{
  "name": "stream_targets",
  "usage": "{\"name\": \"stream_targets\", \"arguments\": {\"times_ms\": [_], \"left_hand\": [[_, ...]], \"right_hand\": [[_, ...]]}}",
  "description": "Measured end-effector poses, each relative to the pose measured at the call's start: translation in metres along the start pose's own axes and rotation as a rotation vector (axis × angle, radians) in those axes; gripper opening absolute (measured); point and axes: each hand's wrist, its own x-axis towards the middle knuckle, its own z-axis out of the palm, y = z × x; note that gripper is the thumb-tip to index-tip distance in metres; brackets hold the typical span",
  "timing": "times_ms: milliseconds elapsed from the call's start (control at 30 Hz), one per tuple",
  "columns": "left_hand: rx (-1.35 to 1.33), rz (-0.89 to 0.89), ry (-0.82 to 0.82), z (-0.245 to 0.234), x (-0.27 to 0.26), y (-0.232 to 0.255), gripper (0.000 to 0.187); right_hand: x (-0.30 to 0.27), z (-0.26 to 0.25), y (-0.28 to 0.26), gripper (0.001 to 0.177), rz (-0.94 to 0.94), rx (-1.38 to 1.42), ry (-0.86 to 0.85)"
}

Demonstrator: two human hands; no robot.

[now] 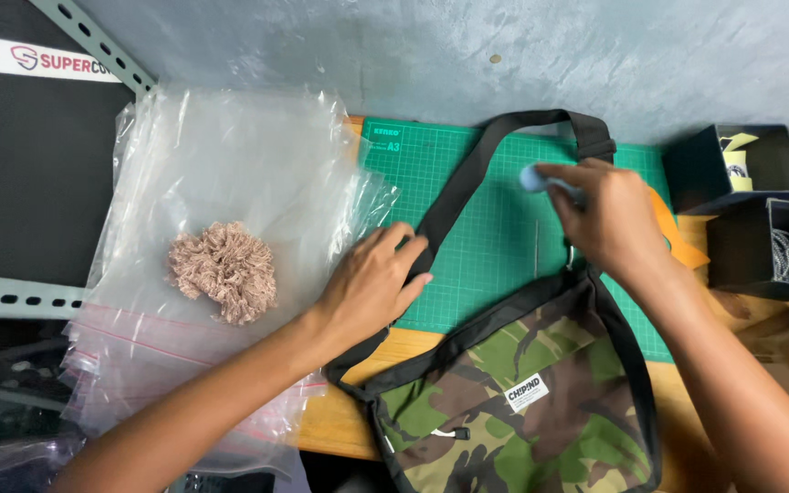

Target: The person cleans a camouflage-patterned shoulder bag using a light blue brush. They scrub the bag's strap, the main body, and the zipper area while the bag rests on a green cutting mat. The person also briefly uses an orange plastic scraper tool on the bag's surface.

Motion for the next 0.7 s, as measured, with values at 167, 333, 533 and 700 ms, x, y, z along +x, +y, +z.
{"name": "stream_targets", "arguments": {"times_ms": [167,333,533,700], "left_hand": [[0.006,0.014,-0.060,0.017,-0.001,0.001,0.032],[0.029,0.055,-0.128,0.017,-0.024,0.017,0.032],[-0.194,0.030,-0.195,0.018,-0.025,0.016,0.030],[-0.031,0.199,-0.124,-0.012,-0.021,0.032,0.039]], "right_hand": [[-0.016,-0.006,-0.089,0.029,-0.260,0.482,-0.156],[-0.005,0.033,-0.058,0.026,-0.363,0.625,-0.263],[0.034,0.036,0.022,0.032,-0.223,-0.085,0.034],[-0.020,-0.021,-0.075,0.024,-0.168,0.230,-0.189]]}}
